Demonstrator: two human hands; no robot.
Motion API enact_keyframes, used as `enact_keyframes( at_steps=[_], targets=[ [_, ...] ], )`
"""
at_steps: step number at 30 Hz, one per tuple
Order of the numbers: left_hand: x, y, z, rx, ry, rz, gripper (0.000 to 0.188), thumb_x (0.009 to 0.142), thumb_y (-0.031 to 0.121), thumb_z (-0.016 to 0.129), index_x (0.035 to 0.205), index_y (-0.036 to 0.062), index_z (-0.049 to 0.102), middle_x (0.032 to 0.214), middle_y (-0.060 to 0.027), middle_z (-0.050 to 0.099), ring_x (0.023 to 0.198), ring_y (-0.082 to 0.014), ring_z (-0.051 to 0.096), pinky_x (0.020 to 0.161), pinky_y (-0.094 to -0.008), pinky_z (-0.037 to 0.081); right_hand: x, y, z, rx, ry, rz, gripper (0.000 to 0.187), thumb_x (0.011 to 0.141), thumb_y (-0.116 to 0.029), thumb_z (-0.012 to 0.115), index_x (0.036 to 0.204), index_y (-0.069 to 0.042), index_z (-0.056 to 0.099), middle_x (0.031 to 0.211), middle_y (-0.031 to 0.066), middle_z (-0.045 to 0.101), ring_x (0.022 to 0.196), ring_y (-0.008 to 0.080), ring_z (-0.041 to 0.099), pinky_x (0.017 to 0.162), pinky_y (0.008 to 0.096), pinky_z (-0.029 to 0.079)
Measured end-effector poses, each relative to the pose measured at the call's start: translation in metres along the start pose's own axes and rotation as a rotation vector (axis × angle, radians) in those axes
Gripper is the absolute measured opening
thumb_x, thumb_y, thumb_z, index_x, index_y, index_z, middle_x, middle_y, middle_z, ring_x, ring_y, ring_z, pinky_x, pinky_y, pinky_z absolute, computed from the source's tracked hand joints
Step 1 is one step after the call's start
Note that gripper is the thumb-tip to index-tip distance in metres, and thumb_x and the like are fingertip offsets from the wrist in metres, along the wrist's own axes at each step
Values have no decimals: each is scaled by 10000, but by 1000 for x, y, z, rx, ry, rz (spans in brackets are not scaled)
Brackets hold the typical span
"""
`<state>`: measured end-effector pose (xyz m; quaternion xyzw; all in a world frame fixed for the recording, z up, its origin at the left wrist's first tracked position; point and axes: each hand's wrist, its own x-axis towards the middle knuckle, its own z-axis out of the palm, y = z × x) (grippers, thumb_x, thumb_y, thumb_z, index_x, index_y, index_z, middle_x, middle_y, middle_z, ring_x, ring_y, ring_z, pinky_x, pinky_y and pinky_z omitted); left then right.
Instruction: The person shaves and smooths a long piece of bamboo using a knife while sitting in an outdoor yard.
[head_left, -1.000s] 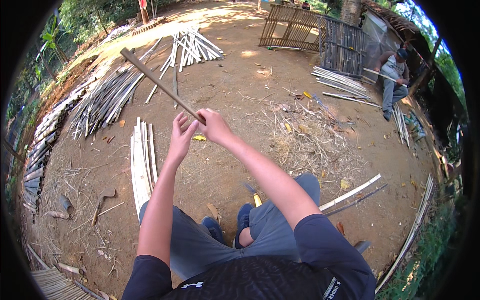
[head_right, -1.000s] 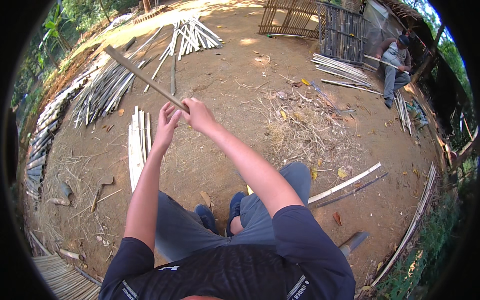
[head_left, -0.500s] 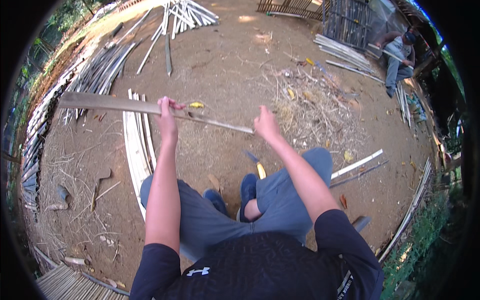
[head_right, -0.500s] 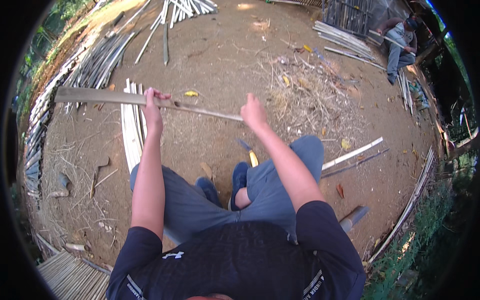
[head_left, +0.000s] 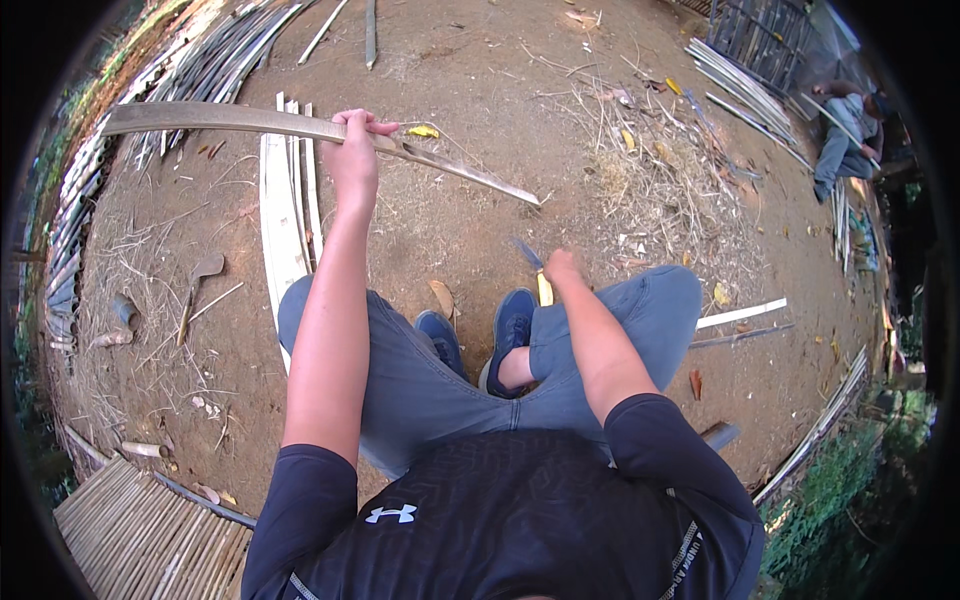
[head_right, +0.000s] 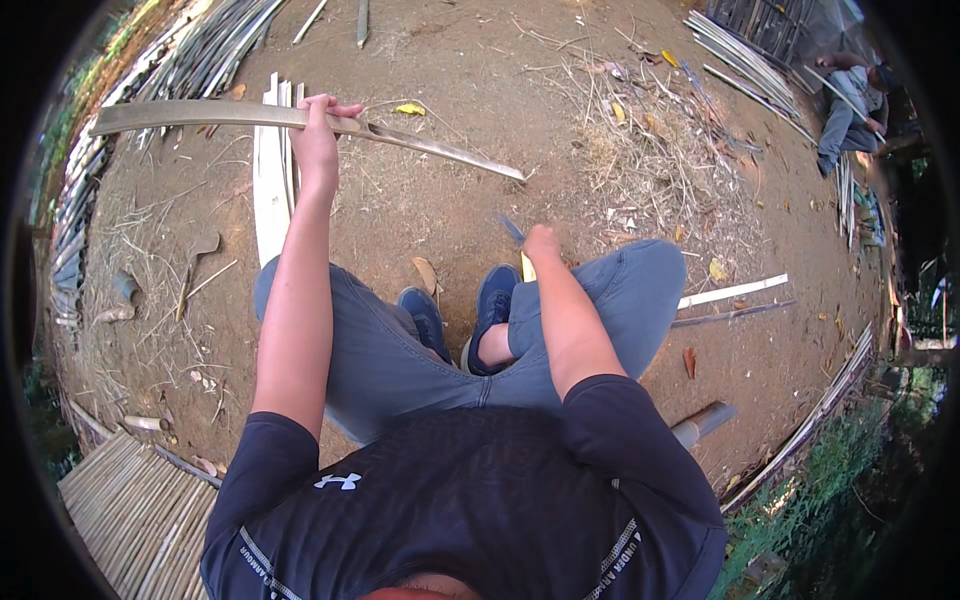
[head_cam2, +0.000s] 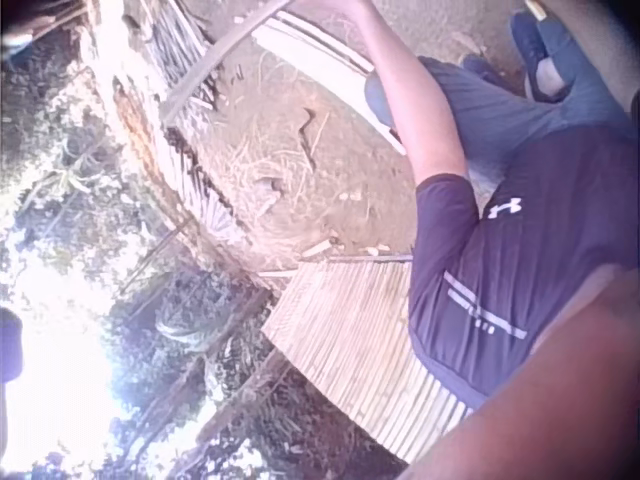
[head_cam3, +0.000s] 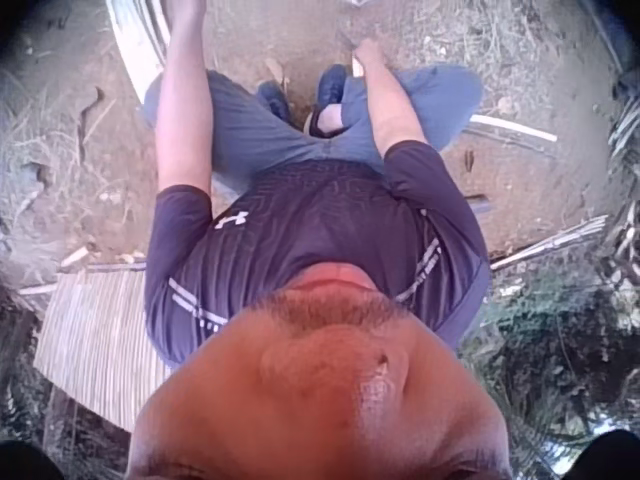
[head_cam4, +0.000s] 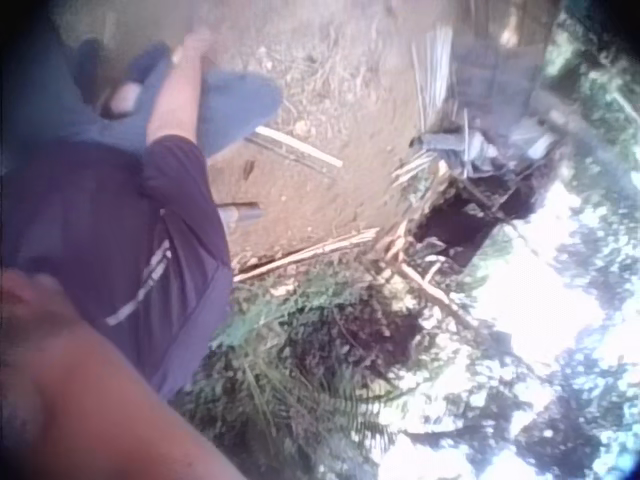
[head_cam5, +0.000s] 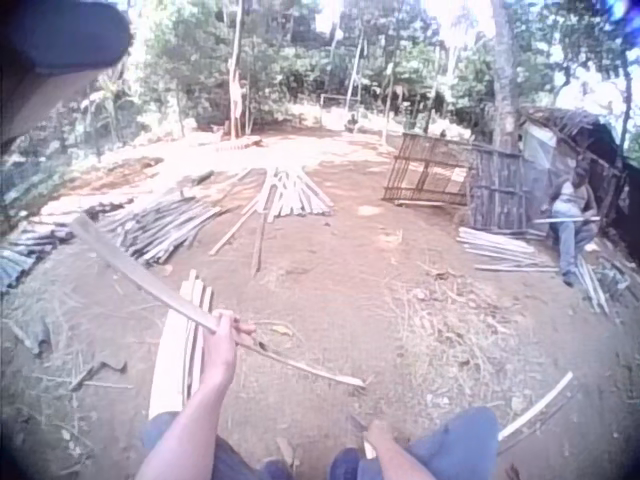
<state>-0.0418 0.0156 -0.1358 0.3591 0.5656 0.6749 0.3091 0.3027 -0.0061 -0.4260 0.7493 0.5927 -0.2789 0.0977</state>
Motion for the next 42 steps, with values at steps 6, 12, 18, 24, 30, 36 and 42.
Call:
enact_keyframes(
  at_steps=[6,12,18,24,30,36,42],
  targets=[
    [2,-13,20,18,33,4,168,950,154,468,884,13,532,736,-146,692,737,-216,710,737,-321,498,2,26,39,20,12,110,396,765,-182,779,1118,-34,678,1192,207,653,1132,347,631,938,419,540],
    [8,-8,4,-3,127,-29,161,947,156,485,904,16,550,691,-124,679,704,-198,696,684,-316,495,-17,7,34,-54,-11,47,444,807,-182,745,1186,-21,580,1201,201,647,1121,342,638,936,424,537],
    [13,-13,13,-40,92,4,187,958,194,521,950,13,563,685,-111,675,673,-184,683,669,-300,469,-27,1,9,-78,-22,145,640,741,-340,728,1249,8,554,1227,235,630,1161,362,611,976,410,503],
    [7,-4,23,-29,19,23,356,1028,317,463,1137,-19,501,757,-109,660,715,-237,715,646,-312,536,6,21,-54,-116,-25,-43,405,803,-281,630,1002,68,688,1016,265,694,919,354,701,777,420,555],
    [-3,8,30,-208,-21,110,457,1014,410,465,1116,-35,487,800,-147,650,740,-285,722,598,-346,571,-31,28,-167,283,-243,-111,284,838,-240,650,803,40,616,533,71,503,422,195,514,387,358,388],
    [-15,18,31,-440,13,54,436,968,441,486,914,11,537,713,-121,597,659,-277,684,575,-400,578,-51,11,-184,787,-141,-37,261,956,-286,584,1023,-36,550,759,9,525,555,123,506,435,303,451],
    [-15,6,26,-594,-92,4,436,966,430,440,718,81,522,537,-30,428,504,-204,491,593,-418,467,-48,-39,-108,741,29,-126,343,1024,-277,466,1135,47,493,977,175,631,805,272,644,705,453,528]
  ],
)
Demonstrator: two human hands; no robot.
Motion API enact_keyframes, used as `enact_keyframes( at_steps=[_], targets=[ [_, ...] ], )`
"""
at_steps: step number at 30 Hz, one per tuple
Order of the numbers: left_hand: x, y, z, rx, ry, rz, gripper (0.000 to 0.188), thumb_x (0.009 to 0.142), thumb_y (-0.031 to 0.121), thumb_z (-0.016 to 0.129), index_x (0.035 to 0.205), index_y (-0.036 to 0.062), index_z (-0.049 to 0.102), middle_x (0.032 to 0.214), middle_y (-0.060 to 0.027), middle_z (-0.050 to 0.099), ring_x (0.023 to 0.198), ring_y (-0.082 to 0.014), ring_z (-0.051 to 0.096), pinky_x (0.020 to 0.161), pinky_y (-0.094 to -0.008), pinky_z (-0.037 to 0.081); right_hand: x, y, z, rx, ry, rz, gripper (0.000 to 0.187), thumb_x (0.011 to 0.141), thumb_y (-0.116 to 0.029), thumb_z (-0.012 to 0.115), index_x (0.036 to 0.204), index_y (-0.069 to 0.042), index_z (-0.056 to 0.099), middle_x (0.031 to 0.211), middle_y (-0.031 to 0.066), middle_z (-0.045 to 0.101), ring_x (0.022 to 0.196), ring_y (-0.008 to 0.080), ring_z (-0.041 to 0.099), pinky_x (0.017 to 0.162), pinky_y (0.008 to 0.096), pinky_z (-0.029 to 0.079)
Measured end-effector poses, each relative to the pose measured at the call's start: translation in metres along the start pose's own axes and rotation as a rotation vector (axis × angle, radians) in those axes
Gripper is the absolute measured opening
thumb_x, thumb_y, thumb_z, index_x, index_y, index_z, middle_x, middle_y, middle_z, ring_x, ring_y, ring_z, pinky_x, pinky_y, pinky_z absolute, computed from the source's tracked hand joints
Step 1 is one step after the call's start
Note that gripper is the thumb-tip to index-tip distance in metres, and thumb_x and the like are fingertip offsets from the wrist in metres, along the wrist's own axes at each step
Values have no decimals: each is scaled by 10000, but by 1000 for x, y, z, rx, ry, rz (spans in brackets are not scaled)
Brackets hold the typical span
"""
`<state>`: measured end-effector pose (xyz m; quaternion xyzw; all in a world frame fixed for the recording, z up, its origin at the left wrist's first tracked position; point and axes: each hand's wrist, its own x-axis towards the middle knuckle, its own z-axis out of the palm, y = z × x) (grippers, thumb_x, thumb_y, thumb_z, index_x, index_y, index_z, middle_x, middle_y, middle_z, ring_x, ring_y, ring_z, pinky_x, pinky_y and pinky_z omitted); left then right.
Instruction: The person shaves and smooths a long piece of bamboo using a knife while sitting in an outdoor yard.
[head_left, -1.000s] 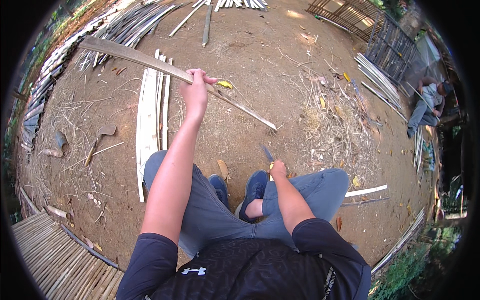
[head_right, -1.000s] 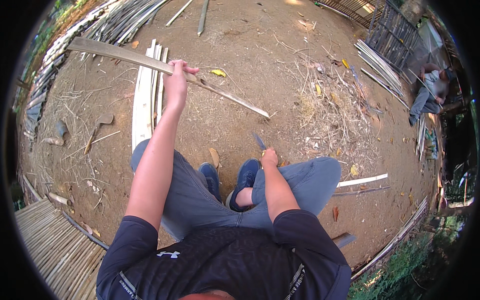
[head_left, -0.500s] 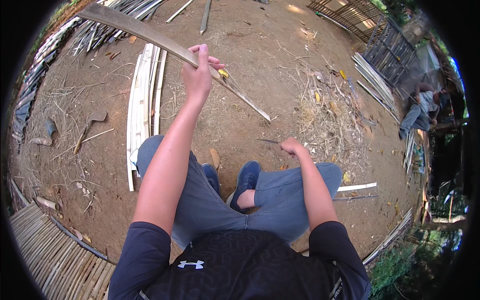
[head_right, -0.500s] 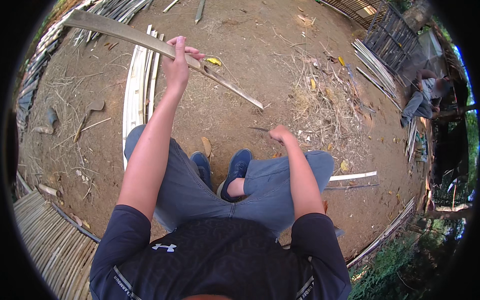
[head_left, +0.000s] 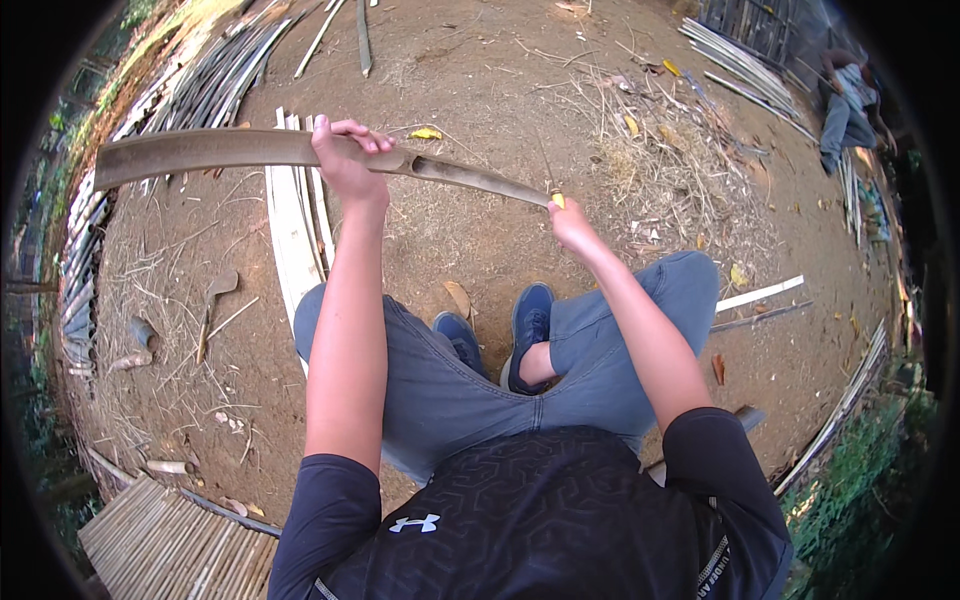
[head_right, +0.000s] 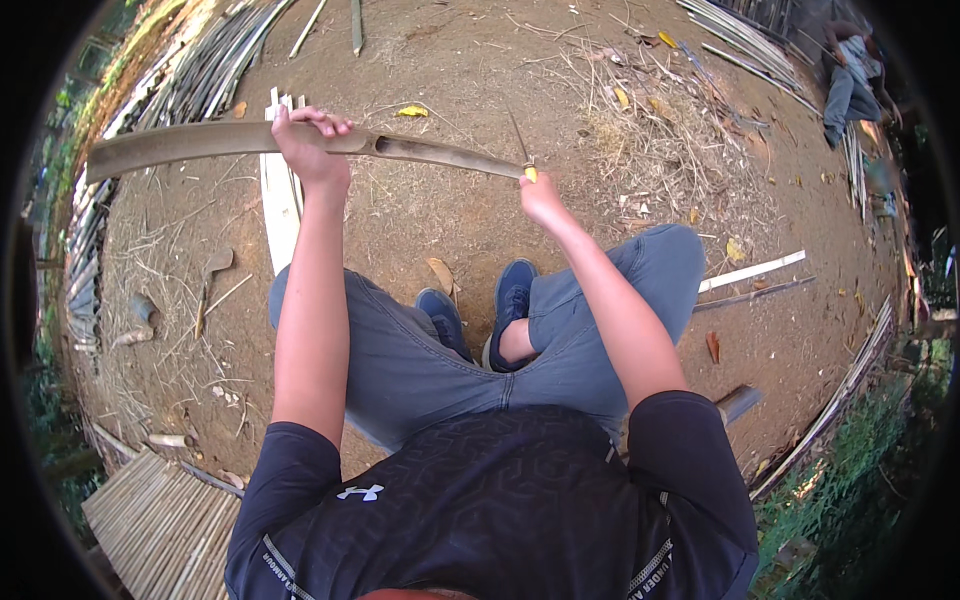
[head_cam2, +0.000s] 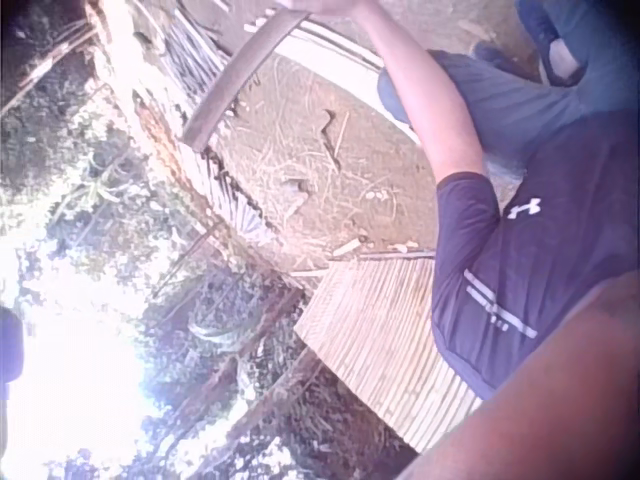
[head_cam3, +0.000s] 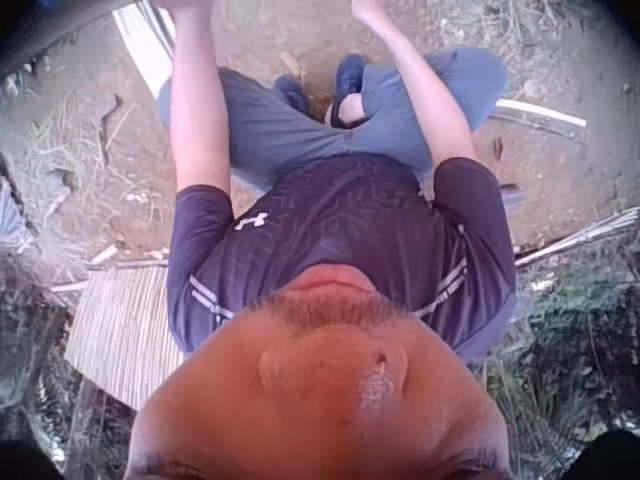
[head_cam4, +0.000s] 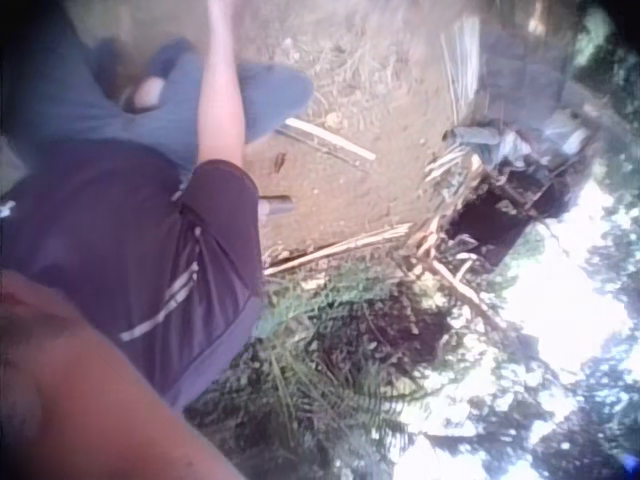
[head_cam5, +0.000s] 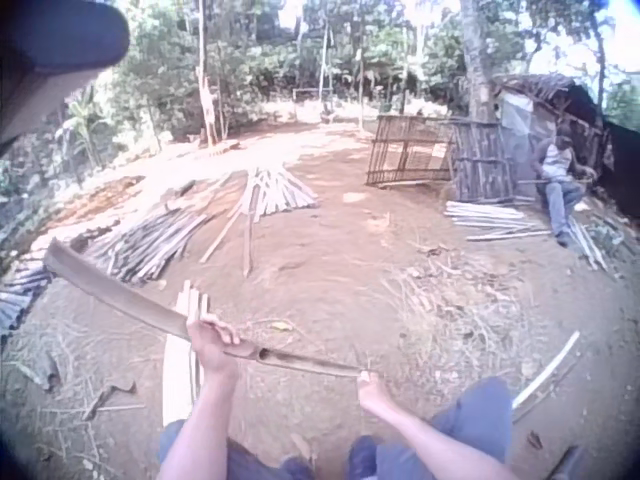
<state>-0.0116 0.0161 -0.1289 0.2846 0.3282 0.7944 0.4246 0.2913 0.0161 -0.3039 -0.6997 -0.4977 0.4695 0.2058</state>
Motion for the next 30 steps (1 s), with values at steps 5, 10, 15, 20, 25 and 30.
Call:
enact_keyframes(
  at_steps=[5,10,15,20,25,30],
  targets=[
    [-10,13,-9,40,43,-22,452,966,433,412,695,85,507,502,-21,370,493,-191,437,586,-397,414,-65,-61,50,-26,4,-400,374,1051,-293,367,1145,58,460,939,265,661,868,442,652,739,523,505],
    [-5,1,-2,26,125,-79,340,963,338,454,729,91,456,526,-14,358,477,-168,395,567,-385,408,-13,13,65,-247,94,-240,390,1048,-324,359,1154,31,483,905,290,668,882,455,664,762,525,529],
    [-5,10,-12,91,242,-18,269,902,265,474,694,98,438,533,-8,332,480,-158,377,564,-350,397,-42,-23,63,-215,-76,-281,425,1041,-345,366,1156,30,528,918,307,665,912,459,663,805,537,526],
    [10,2,-20,74,321,-33,227,862,189,487,668,94,417,533,-15,340,474,-164,368,554,-353,407,-10,-1,77,-137,19,-245,387,1026,-341,413,1105,8,561,942,297,664,909,469,652,810,562,510],
    [13,3,-29,105,358,-15,224,863,180,474,665,92,416,528,-8,340,457,-156,343,519,-346,398,-33,-22,68,-233,-69,-202,386,1022,-341,433,1124,-1,585,1014,276,667,972,416,665,834,526,529],
    [12,4,-35,79,436,-33,180,858,157,451,697,91,401,551,1,336,473,-140,341,511,-331,399,-20,-25,73,-280,-73,-193,402,1023,-346,432,1141,8,582,997,240,684,938,390,682,803,503,549]
  ],
)
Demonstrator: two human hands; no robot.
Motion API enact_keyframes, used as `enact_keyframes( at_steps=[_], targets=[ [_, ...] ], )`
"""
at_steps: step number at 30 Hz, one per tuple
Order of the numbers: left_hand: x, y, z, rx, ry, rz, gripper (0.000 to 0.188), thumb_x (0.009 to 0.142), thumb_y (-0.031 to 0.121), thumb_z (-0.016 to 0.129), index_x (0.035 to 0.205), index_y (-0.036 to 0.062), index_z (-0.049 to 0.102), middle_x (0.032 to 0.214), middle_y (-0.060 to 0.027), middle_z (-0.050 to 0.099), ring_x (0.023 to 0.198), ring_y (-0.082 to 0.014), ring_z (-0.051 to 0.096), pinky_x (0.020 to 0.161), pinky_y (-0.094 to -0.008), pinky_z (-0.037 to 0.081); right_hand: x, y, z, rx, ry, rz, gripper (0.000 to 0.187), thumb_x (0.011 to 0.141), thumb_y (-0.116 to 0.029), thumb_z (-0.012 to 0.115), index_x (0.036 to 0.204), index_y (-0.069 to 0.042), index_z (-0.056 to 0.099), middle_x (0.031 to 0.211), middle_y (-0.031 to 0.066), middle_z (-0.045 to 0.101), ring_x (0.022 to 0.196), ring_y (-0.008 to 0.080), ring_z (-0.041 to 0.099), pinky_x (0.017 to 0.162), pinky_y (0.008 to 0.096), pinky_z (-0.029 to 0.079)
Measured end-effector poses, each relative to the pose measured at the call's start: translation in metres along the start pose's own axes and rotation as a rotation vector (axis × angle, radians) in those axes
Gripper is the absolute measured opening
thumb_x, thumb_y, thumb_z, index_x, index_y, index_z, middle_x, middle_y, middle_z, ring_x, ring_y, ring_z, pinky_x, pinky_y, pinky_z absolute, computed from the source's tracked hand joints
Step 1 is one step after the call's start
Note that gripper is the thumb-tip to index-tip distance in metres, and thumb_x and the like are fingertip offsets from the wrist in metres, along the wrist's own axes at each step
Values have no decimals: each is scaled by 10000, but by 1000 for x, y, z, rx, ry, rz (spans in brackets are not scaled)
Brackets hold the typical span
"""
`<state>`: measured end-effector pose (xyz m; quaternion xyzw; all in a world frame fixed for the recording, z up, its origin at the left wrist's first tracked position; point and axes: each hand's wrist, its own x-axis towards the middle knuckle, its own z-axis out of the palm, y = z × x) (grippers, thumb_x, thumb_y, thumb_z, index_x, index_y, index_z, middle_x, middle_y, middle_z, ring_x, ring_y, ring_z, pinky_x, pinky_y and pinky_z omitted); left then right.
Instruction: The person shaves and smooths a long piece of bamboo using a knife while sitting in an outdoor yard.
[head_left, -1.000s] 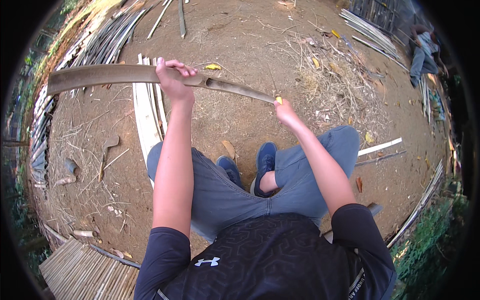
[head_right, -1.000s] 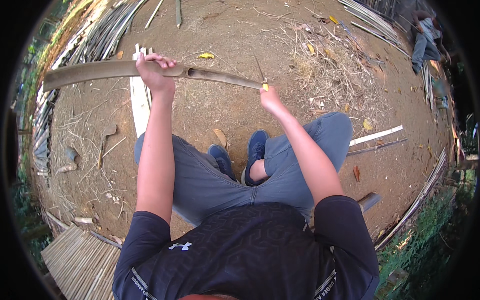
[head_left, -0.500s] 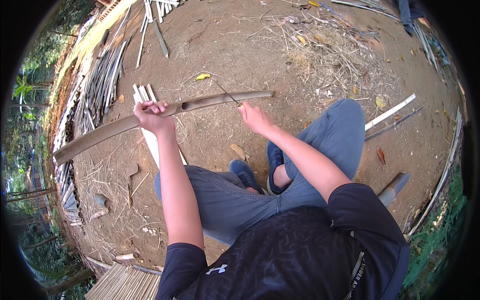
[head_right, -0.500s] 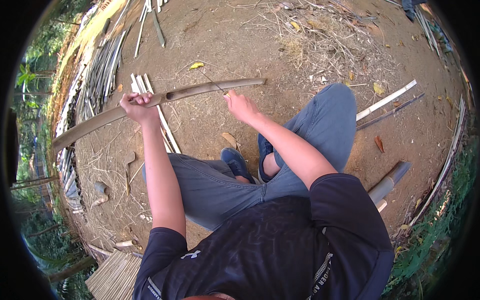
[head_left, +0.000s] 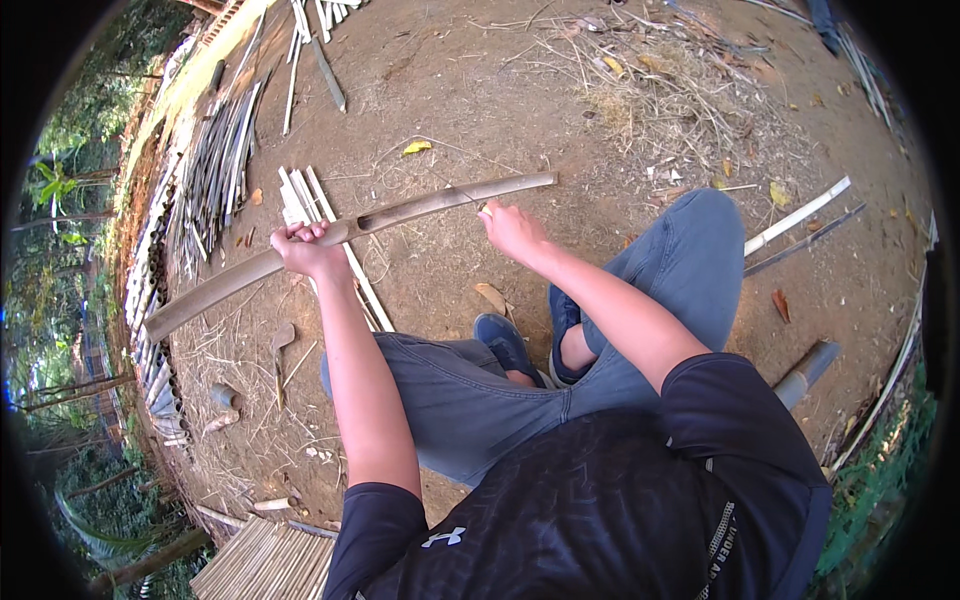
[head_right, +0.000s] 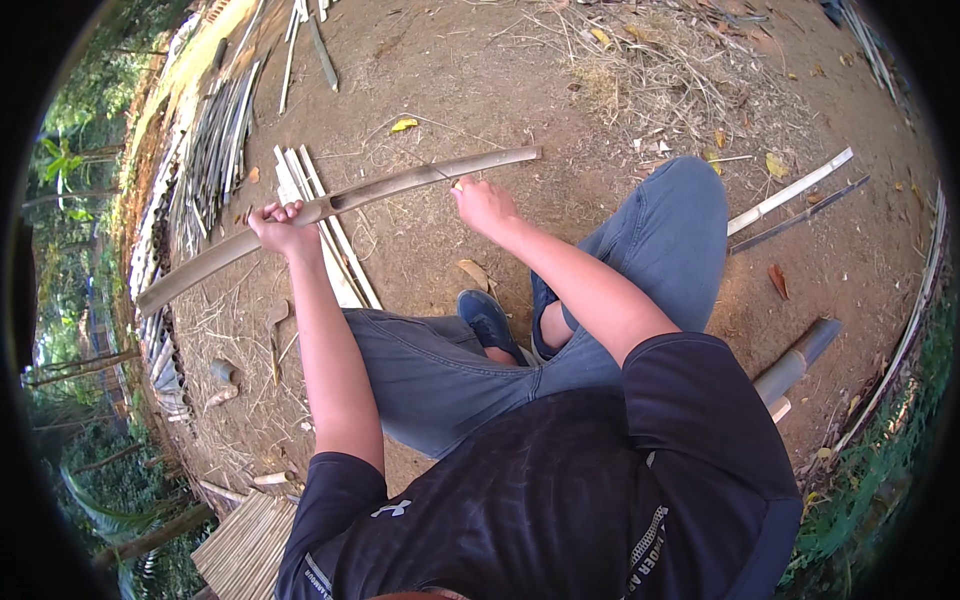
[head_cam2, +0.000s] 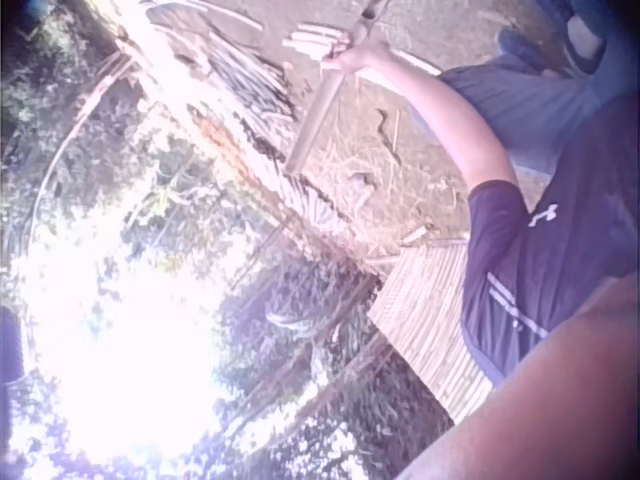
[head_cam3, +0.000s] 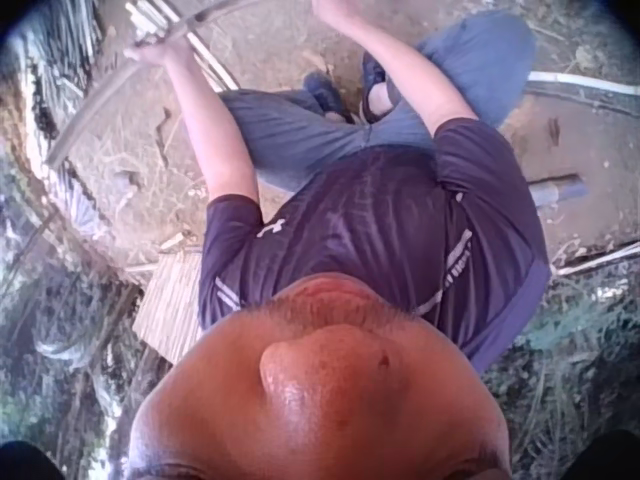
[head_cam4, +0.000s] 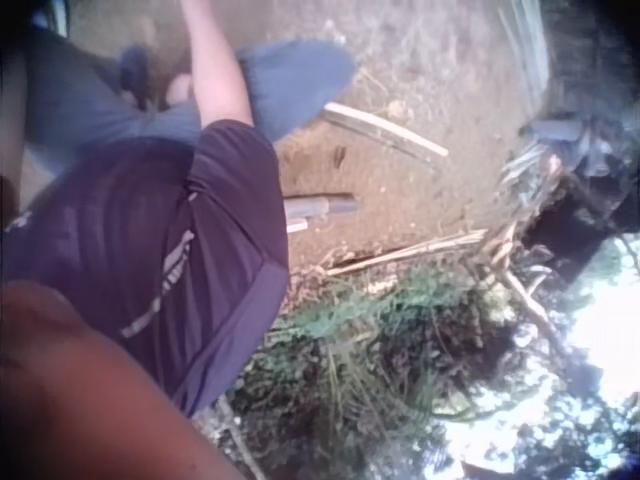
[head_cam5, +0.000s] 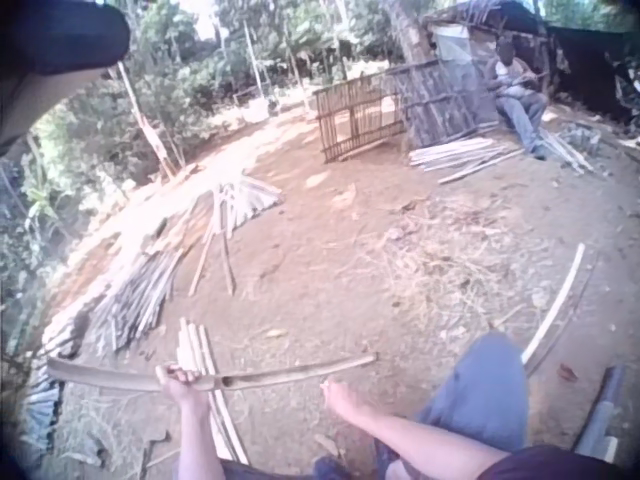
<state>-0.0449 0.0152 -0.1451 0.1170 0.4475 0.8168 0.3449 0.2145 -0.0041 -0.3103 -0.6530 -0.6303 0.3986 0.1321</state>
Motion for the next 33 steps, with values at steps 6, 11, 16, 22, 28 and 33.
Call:
enact_keyframes(
  at_steps=[6,11,16,22,28,33],
  targets=[
    [-2,2,1,13,25,39,194,849,146,468,675,89,404,538,4,333,461,-136,339,489,-319,393,12,18,-2,-58,42,44,372,1012,-330,466,1091,-6,633,944,216,702,900,371,694,787,491,557],
    [-8,-2,12,47,27,58,197,842,133,468,659,95,406,536,2,338,459,-143,345,497,-326,402,34,53,0,-16,77,49,384,993,-347,493,1125,-11,627,963,248,693,932,419,677,790,515,552],
    [-12,0,13,7,-8,33,202,826,122,482,649,102,387,516,5,314,456,-146,341,525,-343,419,29,49,-7,-31,52,98,365,988,-340,502,1090,-17,639,1002,243,691,963,409,674,810,516,544],
    [-12,3,12,33,-60,41,230,860,160,470,654,96,389,519,6,307,470,-151,346,534,-337,407,16,34,-12,-50,69,51,372,963,-356,539,1081,-21,650,1072,221,687,1026,394,658,892,484,529],
    [-4,9,6,34,-105,21,248,899,219,480,692,93,429,516,-3,326,460,-159,359,564,-362,431,38,66,-11,-41,59,224,400,958,-379,549,1129,-32,650,1087,226,680,1063,394,641,914,492,499],
    [-16,32,29,33,-208,81,281,949,270,496,731,105,431,532,0,320,461,-154,377,556,-364,422,59,101,1,133,157,191,377,954,-361,555,1011,5,625,944,188,695,787,304,682,695,443,517]
  ],
)
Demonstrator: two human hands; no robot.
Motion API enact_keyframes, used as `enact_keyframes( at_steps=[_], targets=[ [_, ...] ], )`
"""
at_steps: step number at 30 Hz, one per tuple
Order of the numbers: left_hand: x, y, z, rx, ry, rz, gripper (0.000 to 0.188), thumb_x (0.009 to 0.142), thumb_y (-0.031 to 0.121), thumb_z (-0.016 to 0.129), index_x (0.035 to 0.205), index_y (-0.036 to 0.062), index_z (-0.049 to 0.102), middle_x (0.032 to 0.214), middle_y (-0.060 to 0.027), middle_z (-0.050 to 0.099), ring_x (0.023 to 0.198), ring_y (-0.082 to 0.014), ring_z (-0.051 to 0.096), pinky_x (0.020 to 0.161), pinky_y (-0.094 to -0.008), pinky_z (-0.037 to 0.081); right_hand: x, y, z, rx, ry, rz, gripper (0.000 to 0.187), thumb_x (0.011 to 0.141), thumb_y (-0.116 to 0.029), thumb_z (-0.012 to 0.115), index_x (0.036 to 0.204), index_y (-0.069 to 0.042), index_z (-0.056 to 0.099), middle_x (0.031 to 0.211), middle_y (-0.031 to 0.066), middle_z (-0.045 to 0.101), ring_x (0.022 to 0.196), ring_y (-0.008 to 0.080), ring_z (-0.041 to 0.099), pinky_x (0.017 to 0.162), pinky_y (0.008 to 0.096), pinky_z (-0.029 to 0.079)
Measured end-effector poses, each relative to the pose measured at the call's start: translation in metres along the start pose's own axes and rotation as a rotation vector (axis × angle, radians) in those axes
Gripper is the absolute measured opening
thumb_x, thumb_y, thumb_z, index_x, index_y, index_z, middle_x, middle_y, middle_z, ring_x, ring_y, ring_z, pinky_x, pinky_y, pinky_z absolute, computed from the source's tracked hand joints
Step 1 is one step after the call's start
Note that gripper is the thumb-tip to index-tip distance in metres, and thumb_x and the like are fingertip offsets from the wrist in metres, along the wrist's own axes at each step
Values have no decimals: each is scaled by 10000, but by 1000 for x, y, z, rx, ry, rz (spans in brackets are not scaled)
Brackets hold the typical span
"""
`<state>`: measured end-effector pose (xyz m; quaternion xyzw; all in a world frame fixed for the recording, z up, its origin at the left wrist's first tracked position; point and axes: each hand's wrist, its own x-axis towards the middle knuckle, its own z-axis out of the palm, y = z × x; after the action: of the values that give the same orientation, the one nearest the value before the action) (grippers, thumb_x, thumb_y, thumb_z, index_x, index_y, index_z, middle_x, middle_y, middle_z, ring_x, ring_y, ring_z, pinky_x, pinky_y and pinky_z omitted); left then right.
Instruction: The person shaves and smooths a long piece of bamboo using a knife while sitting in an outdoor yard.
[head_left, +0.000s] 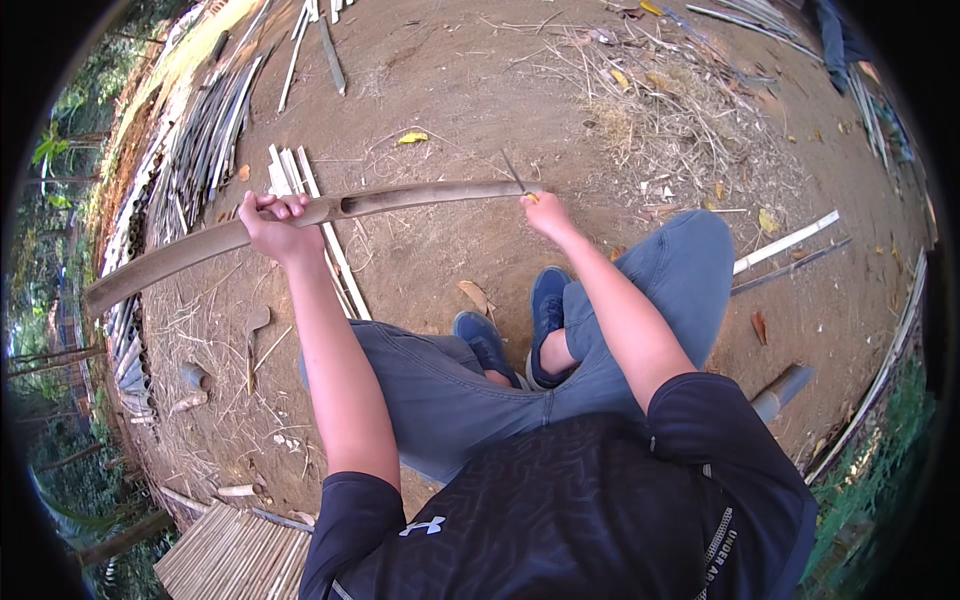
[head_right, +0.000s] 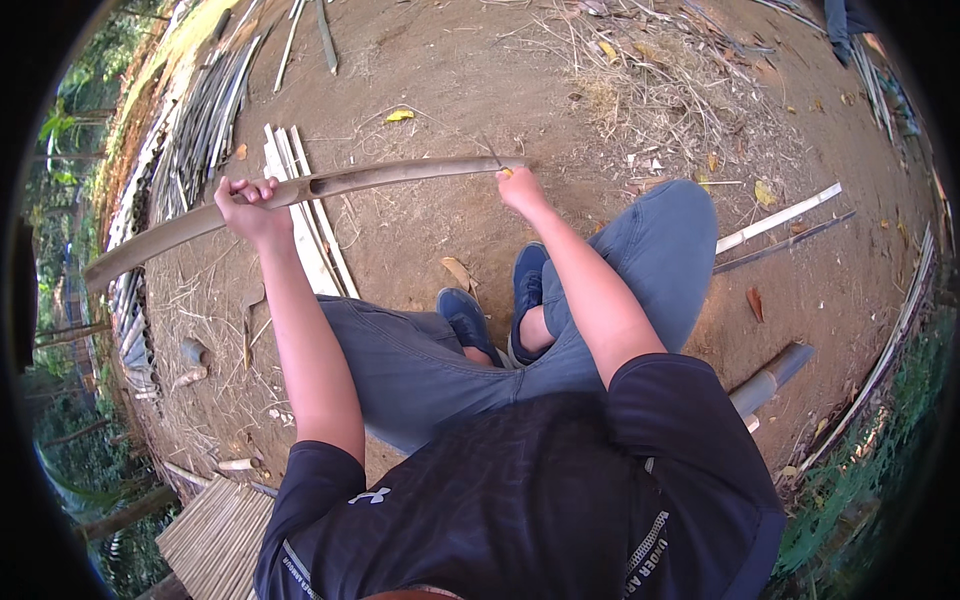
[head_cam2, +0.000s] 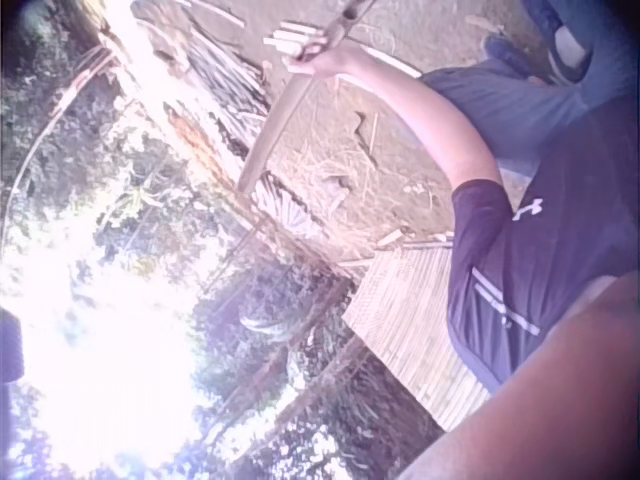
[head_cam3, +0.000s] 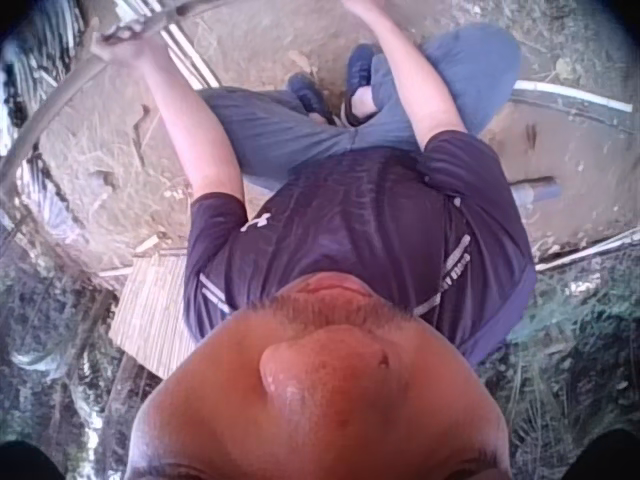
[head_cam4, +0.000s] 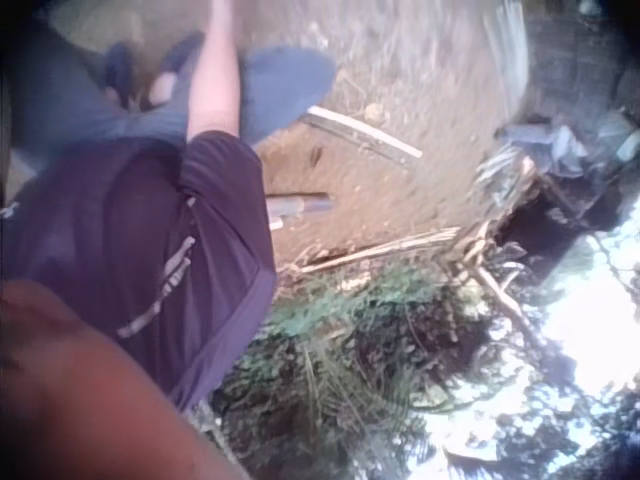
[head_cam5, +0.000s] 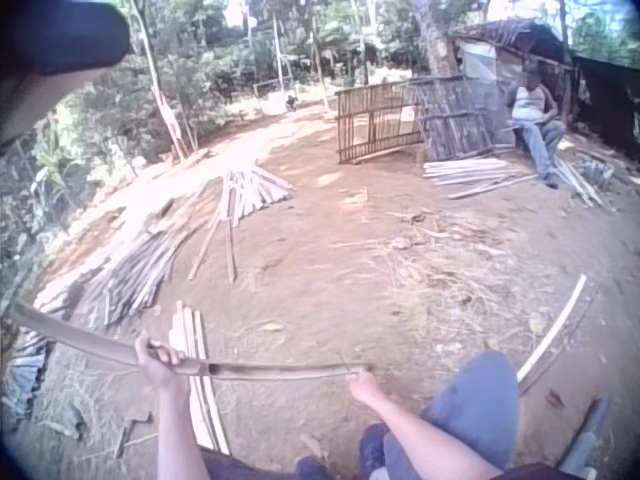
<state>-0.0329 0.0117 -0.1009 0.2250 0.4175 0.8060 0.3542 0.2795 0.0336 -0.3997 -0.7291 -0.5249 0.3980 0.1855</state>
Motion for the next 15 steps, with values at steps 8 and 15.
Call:
enact_keyframes(
  at_steps=[8,15],
  targets=[
    [3,41,-17,188,-76,185,447,986,503,515,839,81,500,629,-22,411,586,-174,455,645,-353,450,-20,4,-2,344,-229,277,247,953,-279,510,961,-33,522,689,78,578,486,174,549,351,344,362],
    [-11,-12,-3,32,-152,47,623,944,687,368,824,88,490,665,-33,424,626,-203,454,691,-376,449,-33,11,21,-128,-123,-100,383,969,-352,495,1095,3,565,935,231,688,856,423,669,737,502,526]
  ],
)
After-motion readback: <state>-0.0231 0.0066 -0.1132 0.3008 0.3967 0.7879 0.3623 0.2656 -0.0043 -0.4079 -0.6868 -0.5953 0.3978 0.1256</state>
